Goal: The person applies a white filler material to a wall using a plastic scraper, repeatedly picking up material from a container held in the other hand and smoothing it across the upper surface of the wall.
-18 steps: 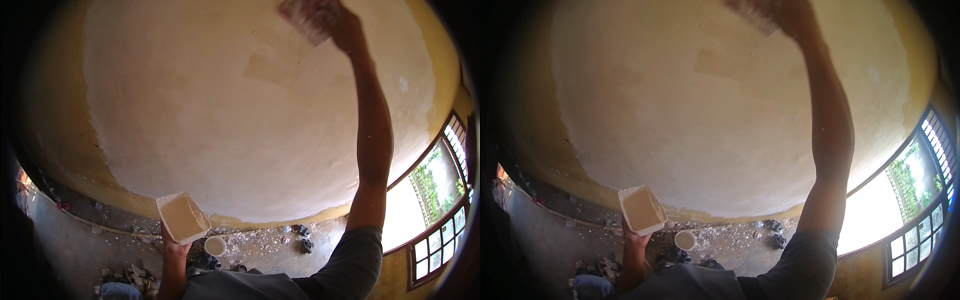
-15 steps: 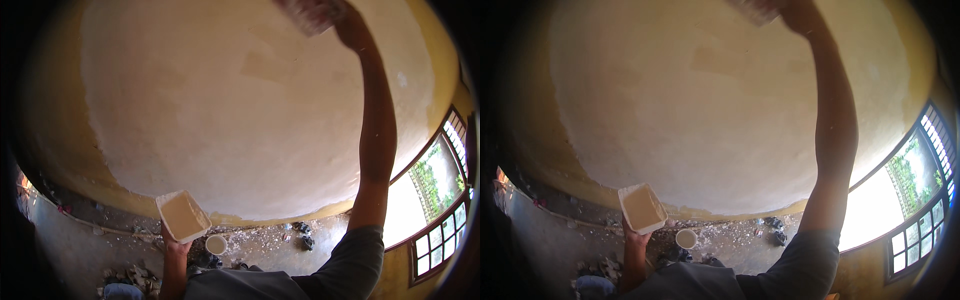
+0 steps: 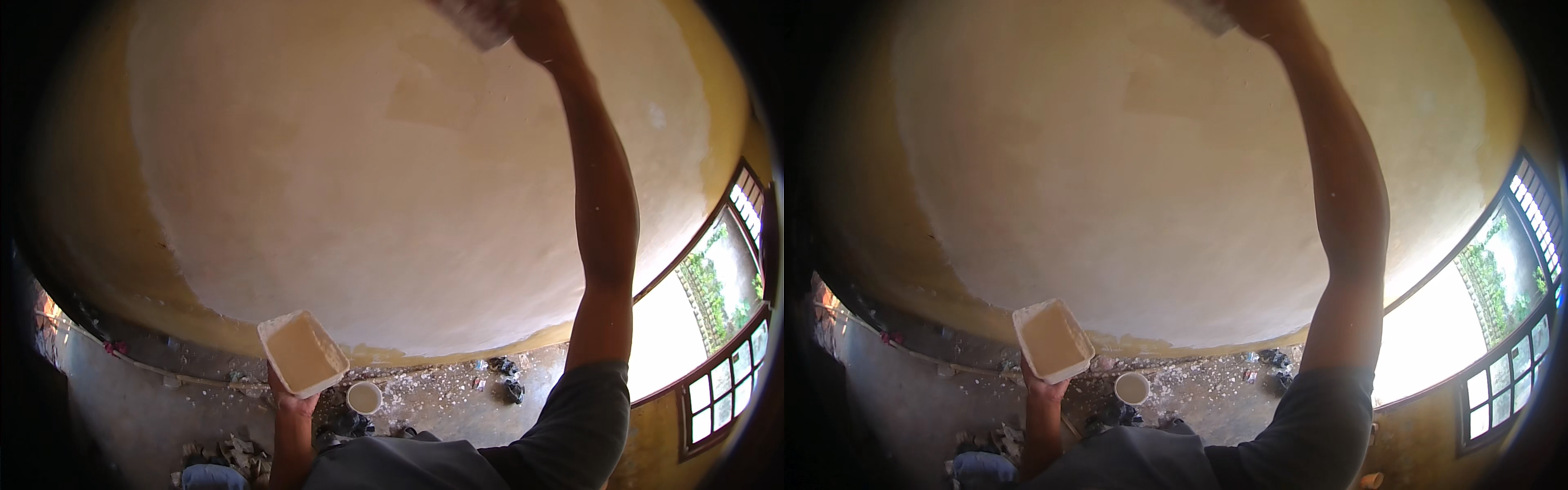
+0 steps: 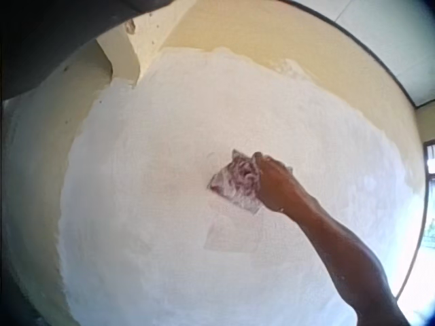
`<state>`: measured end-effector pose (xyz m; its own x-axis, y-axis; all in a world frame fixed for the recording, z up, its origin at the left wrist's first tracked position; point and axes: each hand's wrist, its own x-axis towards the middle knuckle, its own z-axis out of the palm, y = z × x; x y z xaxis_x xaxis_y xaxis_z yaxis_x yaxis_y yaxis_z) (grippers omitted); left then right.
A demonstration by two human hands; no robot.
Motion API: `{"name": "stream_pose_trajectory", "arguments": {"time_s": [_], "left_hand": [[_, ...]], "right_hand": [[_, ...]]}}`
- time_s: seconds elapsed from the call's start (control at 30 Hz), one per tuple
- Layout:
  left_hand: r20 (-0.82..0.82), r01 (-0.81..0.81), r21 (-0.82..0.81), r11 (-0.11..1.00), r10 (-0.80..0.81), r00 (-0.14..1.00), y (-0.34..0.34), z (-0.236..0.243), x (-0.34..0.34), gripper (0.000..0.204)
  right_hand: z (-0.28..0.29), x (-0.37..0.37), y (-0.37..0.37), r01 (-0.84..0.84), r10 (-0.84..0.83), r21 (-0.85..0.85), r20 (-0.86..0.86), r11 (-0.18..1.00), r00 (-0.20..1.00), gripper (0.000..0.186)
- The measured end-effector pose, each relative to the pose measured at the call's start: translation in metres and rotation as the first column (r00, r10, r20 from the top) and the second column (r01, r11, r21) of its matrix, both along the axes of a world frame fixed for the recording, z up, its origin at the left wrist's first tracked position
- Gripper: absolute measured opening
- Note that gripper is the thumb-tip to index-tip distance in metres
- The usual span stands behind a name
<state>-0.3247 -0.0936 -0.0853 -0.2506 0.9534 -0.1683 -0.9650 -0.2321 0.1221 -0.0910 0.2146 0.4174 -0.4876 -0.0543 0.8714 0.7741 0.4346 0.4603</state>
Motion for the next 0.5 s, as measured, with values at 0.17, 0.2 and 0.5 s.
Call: {"name": "stream_pose_trajectory", "arguments": {"time_s": [0.17,0.2,0.5], "left_hand": [[-0.015,-0.057,-0.108,0.993,0.056,0.998,-0.014,-0.002,-0.009,0.046],[-0.016,-0.057,-0.132,0.99,0.056,0.998,-0.013,-0.001,-0.009,0.046],[-0.114,-0.058,-0.104,0.993,0.046,0.992,-0.016,0.007,-0.007,0.045]], "right_hand": [[-0.068,-0.03,-0.027,-0.037,0.067,-0.234,0.123,0.972,0.99,0.019],[-0.083,-0.033,-0.027,0.015,0.032,-0.257,0.18,0.966,0.983,0.017],[-0.16,0.005,-0.045,-0.172,0.113,-0.458,-0.152,0.872,0.982,0.011]]}}
